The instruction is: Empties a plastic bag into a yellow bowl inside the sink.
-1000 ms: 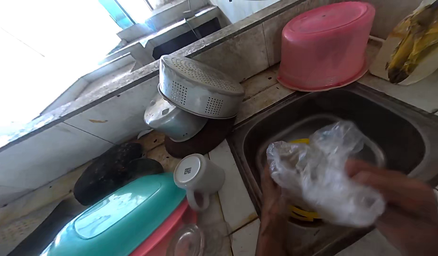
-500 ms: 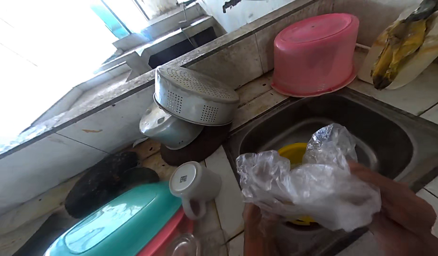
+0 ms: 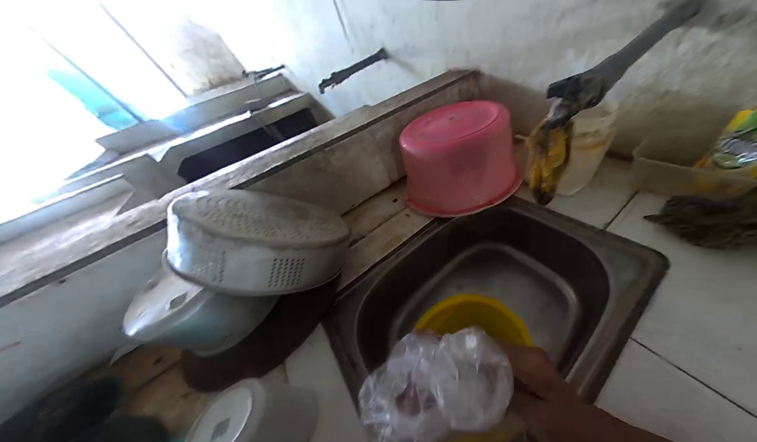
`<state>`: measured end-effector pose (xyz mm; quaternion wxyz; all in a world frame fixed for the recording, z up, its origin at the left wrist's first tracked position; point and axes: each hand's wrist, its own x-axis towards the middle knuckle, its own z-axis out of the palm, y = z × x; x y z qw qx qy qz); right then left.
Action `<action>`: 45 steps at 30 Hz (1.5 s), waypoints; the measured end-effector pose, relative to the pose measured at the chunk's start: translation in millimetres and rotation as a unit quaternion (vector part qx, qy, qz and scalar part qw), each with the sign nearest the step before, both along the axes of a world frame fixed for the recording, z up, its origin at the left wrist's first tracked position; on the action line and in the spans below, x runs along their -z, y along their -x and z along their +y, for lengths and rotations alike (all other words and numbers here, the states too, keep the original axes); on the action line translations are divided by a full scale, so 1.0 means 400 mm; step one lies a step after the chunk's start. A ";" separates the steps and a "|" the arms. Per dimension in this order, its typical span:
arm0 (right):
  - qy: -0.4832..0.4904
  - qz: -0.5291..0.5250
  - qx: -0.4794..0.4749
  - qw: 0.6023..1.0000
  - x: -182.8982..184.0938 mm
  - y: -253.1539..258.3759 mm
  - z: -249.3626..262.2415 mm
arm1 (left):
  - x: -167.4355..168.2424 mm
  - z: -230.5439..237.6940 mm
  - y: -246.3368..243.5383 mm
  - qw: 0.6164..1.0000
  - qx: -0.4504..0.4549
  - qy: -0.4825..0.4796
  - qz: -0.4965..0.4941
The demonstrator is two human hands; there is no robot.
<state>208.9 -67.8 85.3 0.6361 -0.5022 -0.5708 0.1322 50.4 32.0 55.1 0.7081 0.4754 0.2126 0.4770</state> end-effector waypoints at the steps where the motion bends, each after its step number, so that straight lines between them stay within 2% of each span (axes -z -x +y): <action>1: -0.018 0.009 -0.002 1.000 -0.002 -0.011 0.003 | -0.021 0.040 -0.040 0.996 0.013 -0.087 -0.026; 3: -0.030 0.014 -0.019 0.999 -0.011 -0.031 0.007 | -0.041 0.092 -0.081 0.981 0.037 -0.191 -0.022; 4: -0.021 0.016 -0.034 0.999 -0.016 -0.035 0.008 | -0.052 0.096 -0.089 0.980 0.062 -0.188 -0.017; 6: 0.010 0.020 -0.065 0.998 -0.021 -0.032 0.006 | -0.094 0.049 -0.119 0.991 0.092 -0.094 0.000; 7: 0.016 0.015 -0.067 0.998 -0.020 -0.028 0.006 | -0.105 0.022 -0.137 0.990 0.110 -0.082 0.028; 9: 0.017 -0.017 -0.033 0.999 -0.027 -0.022 0.002 | -0.070 0.001 -0.146 0.967 0.153 -0.192 0.065; 11: 0.020 -0.072 0.032 0.997 -0.038 -0.028 -0.001 | -0.043 -0.006 -0.124 0.952 0.137 -0.263 0.073; 13: 0.034 -0.115 0.094 0.988 -0.045 -0.035 0.001 | -0.041 -0.016 -0.093 0.971 0.081 -0.218 0.053; 15: 0.055 -0.111 0.116 0.986 -0.061 -0.041 -0.004 | -0.045 -0.002 -0.088 0.974 0.006 -0.219 0.049; 18: 0.058 -0.106 0.089 0.989 -0.070 -0.049 -0.009 | -0.033 0.024 -0.086 0.969 -0.055 -0.240 0.031; 20: 0.069 -0.096 0.041 0.992 -0.069 -0.040 -0.010 | -0.020 0.035 -0.084 0.951 -0.069 -0.296 0.056; 22: 0.092 -0.058 -0.016 0.994 -0.068 -0.014 -0.016 | -0.023 0.028 -0.102 0.926 -0.078 -0.355 0.102; 24: 0.092 -0.054 -0.029 0.994 -0.053 0.004 -0.025 | -0.023 0.006 -0.130 0.918 -0.083 -0.370 0.119; 26: 0.036 -0.069 0.003 0.997 -0.027 -0.007 -0.027 | -0.012 0.007 -0.144 0.920 -0.056 -0.375 0.103; 28: -0.012 -0.087 0.032 0.996 -0.025 -0.041 -0.039 | 0.000 0.025 -0.141 0.938 0.000 -0.341 0.065; 32: -0.015 -0.127 0.116 0.985 -0.056 -0.130 -0.118 | 0.007 0.070 -0.091 0.950 0.047 -0.299 0.071; 35: 0.000 -0.152 0.185 0.971 -0.095 -0.218 -0.206 | -0.017 0.078 -0.068 0.920 0.000 -0.364 0.147; 38: 0.012 -0.194 0.256 0.947 -0.126 -0.289 -0.309 | -0.042 0.056 -0.071 0.881 -0.005 -0.410 0.237; 42: 0.067 -0.280 0.323 0.902 -0.125 -0.311 -0.436 | -0.054 0.040 -0.091 0.806 0.117 -0.494 0.305; 44: 0.118 -0.270 0.346 0.891 -0.128 -0.303 -0.507 | -0.043 0.056 -0.084 0.795 0.151 -0.505 0.301; 45: 0.142 -0.259 0.372 0.880 -0.120 -0.310 -0.555 | -0.041 0.068 -0.074 0.796 0.140 -0.509 0.295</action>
